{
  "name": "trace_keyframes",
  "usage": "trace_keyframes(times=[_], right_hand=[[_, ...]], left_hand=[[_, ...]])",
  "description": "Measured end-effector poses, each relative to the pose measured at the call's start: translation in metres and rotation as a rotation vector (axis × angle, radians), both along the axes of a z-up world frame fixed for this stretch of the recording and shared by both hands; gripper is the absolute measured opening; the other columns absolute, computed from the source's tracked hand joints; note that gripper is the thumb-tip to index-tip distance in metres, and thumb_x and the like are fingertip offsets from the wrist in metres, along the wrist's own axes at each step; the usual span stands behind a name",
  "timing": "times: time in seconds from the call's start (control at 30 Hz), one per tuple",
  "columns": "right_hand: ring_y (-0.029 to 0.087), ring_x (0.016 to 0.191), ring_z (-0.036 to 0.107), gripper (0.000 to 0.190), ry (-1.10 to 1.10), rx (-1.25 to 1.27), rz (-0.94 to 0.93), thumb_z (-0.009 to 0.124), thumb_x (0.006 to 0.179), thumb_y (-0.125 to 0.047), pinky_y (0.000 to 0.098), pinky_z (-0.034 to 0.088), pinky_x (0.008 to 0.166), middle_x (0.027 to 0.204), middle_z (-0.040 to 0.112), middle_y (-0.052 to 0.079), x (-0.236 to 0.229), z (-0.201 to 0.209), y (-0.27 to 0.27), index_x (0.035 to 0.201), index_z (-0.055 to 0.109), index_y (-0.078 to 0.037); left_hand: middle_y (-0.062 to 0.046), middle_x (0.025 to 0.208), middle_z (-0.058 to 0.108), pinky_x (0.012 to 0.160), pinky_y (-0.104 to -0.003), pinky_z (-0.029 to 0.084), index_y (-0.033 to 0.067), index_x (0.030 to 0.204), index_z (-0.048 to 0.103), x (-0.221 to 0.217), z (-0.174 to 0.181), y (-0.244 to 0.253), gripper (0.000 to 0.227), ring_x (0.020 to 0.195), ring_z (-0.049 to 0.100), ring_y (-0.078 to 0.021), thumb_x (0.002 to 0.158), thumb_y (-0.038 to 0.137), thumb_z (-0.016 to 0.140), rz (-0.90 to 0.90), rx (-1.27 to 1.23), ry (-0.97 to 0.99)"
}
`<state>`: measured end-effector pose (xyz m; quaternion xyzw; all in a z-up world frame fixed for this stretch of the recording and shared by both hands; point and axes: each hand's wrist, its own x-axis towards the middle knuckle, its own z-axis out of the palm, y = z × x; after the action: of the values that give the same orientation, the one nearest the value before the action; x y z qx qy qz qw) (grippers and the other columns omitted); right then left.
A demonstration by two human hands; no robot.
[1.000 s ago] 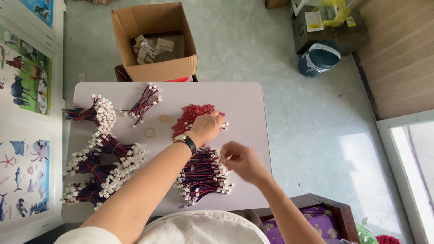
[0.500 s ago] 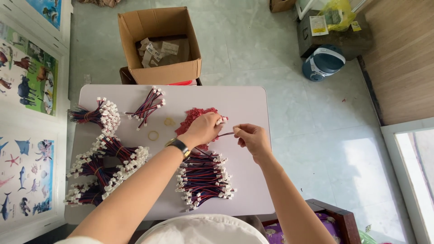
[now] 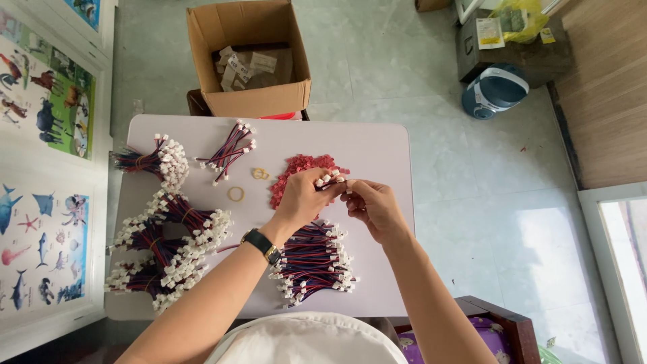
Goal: Attaching small red plastic components to wire bundles in a factory-like setting.
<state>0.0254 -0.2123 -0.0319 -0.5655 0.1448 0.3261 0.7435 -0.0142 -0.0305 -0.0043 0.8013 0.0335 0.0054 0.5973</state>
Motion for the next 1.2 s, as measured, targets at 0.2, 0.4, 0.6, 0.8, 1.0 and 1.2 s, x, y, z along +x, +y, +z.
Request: trace_keyframes(times=[0.2,0.4,0.6,0.8,1.0,1.2], right_hand=[[0.012,0.064,0.061,0.021,-0.089,-0.032,0.087,0.072,0.089,-0.015,0.0278,0.054,0.061,0.090,0.075,0.010,-0.003,0.024,0.001,0.108,0.069,-0.006],[0.013,0.069,0.068,0.026,0.000,-0.062,0.119,0.069,0.091,-0.026,0.0280,0.056,0.064,0.094,0.079,0.009,-0.014,0.033,0.000,0.103,0.074,-0.003],[0.009,0.068,0.058,0.022,-0.016,-0.012,0.063,0.071,0.095,-0.026,0.0261,0.049,0.062,0.085,0.072,0.005,-0.015,0.014,-0.006,0.101,0.075,-0.005],[0.009,0.068,0.059,0.022,0.015,0.071,0.088,0.069,0.093,-0.030,0.0256,0.050,0.063,0.085,0.072,0.003,-0.016,0.031,-0.002,0.098,0.072,-0.009],[0.008,0.069,0.059,0.021,-0.011,0.041,0.127,0.070,0.093,-0.027,0.0257,0.050,0.063,0.085,0.072,0.004,-0.015,0.036,-0.004,0.099,0.071,-0.007],[0.007,0.068,0.057,0.021,-0.004,0.037,0.122,0.069,0.096,-0.026,0.0257,0.049,0.063,0.083,0.072,0.003,-0.019,0.029,-0.003,0.100,0.073,-0.006]], left_hand=[[-0.006,0.072,0.074,0.057,-0.027,0.056,0.0013,0.093,0.073,0.001,0.010,0.017,0.021,0.062,0.069,-0.0068,0.091,0.023,0.075,-0.077,0.008,0.041],[-0.006,0.078,0.075,0.061,-0.027,0.056,0.0016,0.102,0.074,0.000,0.021,0.023,0.022,0.068,0.067,-0.0089,0.087,0.017,0.076,-0.205,0.066,-0.078],[-0.003,0.080,0.076,0.063,-0.026,0.058,0.0031,0.100,0.072,-0.008,0.010,0.023,0.020,0.071,0.069,-0.0060,0.085,0.015,0.077,-0.178,0.023,-0.105],[-0.002,0.072,0.072,0.054,-0.027,0.050,0.0076,0.103,0.076,-0.012,0.034,0.018,0.015,0.059,0.060,-0.0072,0.091,0.016,0.071,-0.133,0.005,0.103],[0.004,0.078,0.072,0.060,-0.022,0.052,0.0087,0.107,0.076,-0.016,0.020,0.018,0.016,0.071,0.063,0.0005,0.094,0.016,0.070,-0.134,-0.158,-0.008],[0.002,0.069,0.065,0.054,-0.023,0.045,0.0072,0.105,0.078,-0.021,0.021,0.014,0.015,0.063,0.052,-0.0023,0.093,0.017,0.074,-0.086,-0.015,0.012]])
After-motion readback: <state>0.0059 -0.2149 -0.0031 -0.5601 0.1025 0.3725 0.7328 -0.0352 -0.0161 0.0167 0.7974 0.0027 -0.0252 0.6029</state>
